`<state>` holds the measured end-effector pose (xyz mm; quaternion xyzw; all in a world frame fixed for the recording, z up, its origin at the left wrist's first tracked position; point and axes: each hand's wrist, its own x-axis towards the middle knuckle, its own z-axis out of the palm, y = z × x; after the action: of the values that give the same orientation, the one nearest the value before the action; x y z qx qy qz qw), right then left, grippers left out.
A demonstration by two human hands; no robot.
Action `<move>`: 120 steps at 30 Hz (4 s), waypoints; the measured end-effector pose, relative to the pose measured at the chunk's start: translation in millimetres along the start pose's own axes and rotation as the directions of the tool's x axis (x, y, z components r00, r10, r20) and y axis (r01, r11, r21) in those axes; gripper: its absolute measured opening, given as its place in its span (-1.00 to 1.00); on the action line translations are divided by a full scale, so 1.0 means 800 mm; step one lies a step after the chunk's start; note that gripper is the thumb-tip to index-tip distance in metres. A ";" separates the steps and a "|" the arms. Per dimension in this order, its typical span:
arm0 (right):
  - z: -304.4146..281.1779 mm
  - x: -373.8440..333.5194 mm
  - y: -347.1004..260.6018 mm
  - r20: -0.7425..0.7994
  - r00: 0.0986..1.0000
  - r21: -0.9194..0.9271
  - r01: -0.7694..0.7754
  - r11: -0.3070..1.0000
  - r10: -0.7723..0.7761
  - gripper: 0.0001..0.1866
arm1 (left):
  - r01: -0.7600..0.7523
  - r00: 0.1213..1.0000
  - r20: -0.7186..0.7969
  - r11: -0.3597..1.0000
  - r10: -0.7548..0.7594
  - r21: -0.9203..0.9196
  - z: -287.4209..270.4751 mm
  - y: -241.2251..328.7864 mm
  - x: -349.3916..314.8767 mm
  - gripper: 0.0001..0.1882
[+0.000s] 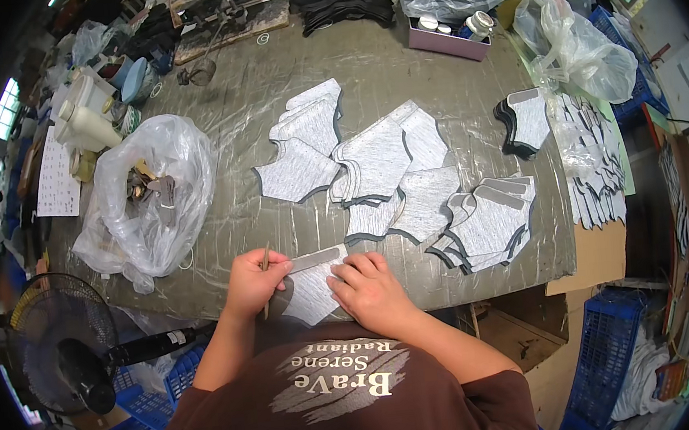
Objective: Apply reinforcement strips to shoe upper components at a manufacturing workstation.
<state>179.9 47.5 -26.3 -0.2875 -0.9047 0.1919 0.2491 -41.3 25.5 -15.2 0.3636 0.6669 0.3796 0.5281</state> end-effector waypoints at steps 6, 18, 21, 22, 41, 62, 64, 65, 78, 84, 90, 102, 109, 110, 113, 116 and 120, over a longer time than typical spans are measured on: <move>0.001 0.001 0.000 0.030 1.000 -0.028 0.009 1.000 -0.008 -0.76 | 0.008 1.000 0.001 1.000 -0.008 0.016 0.000 -0.001 0.001 -0.93; -0.007 0.009 -0.007 0.164 0.985 -0.150 -0.031 0.988 0.056 -0.83 | -0.188 0.979 -0.016 0.926 0.204 0.329 0.001 -0.010 0.006 -0.88; -0.004 0.009 -0.005 0.152 0.988 -0.163 -0.012 0.987 0.038 -0.84 | -0.280 0.946 -0.002 0.824 0.323 0.492 0.004 0.000 0.006 -0.85; -0.003 0.009 -0.004 0.153 0.987 -0.165 -0.017 0.986 0.043 -0.84 | -0.304 0.935 0.020 0.770 0.355 0.561 0.004 0.002 0.006 -0.84; -0.123 -0.060 0.095 -0.461 0.464 0.637 -0.420 0.647 0.756 -0.66 | -0.810 0.508 0.276 0.342 0.816 0.477 0.075 0.048 0.068 -0.69; -0.024 0.000 0.028 -0.022 0.989 -0.056 -0.150 0.987 0.149 -0.63 | -0.872 0.482 0.754 0.157 0.446 0.464 -0.008 0.021 -0.025 -0.67; -0.022 -0.001 0.017 -0.050 0.993 -0.129 -0.114 0.985 0.109 -0.65 | -0.876 0.477 0.642 0.269 0.600 0.400 -0.016 0.007 -0.019 -0.67; -0.024 0.002 0.013 -0.045 0.994 -0.125 -0.109 0.986 0.104 -0.65 | -0.709 0.697 0.498 0.595 0.516 0.378 -0.020 0.009 -0.017 -0.68; -0.018 0.027 -0.005 0.046 0.856 0.761 -0.364 0.537 0.515 -0.90 | -0.610 0.786 0.203 0.785 0.584 0.103 0.052 0.028 -0.016 -0.72; -0.023 0.023 -0.002 0.125 0.836 0.767 -0.423 0.482 0.534 -0.90 | -0.598 0.795 0.243 0.787 0.556 0.153 0.050 0.029 -0.016 -0.71; -0.026 0.023 0.000 0.305 0.784 0.865 -0.466 0.187 0.541 -0.95 | -0.495 0.818 0.337 0.869 0.467 -0.004 0.048 0.018 -0.012 -0.70; -0.015 0.027 -0.003 0.186 0.840 0.945 -0.011 -0.326 0.509 -0.95 | 0.050 0.968 0.237 0.863 0.082 -0.503 0.041 0.024 -0.002 -0.77; -0.005 0.022 0.003 0.346 0.863 0.929 -0.262 -0.260 0.369 -0.93 | -0.812 0.575 0.432 0.549 0.695 0.198 0.031 0.054 -0.002 -0.87; -0.009 0.026 0.014 0.242 0.846 0.947 -0.098 -0.307 0.476 -0.93 | -0.811 0.577 0.430 0.550 0.694 0.201 0.029 0.045 0.002 -0.87; -0.022 0.022 0.051 0.057 0.721 0.913 0.243 -0.329 0.691 -0.94 | -0.237 0.968 -0.047 0.956 0.248 0.174 0.024 0.031 0.012 -0.87; -0.027 0.014 0.072 -0.193 0.708 0.926 -0.097 0.364 0.679 -0.94 | -0.078 0.996 -0.063 0.986 0.070 -0.147 0.027 0.037 0.034 -0.93; -0.008 0.020 0.046 -0.200 0.964 -0.057 -0.189 0.980 0.174 -0.83 | -0.067 0.997 -0.031 0.991 0.064 -0.117 0.035 0.043 0.051 -0.89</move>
<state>188.0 86.8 -33.9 -0.3959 -0.8525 0.1507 0.3063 -18.5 80.0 -6.5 0.3485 0.6382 0.4404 0.5266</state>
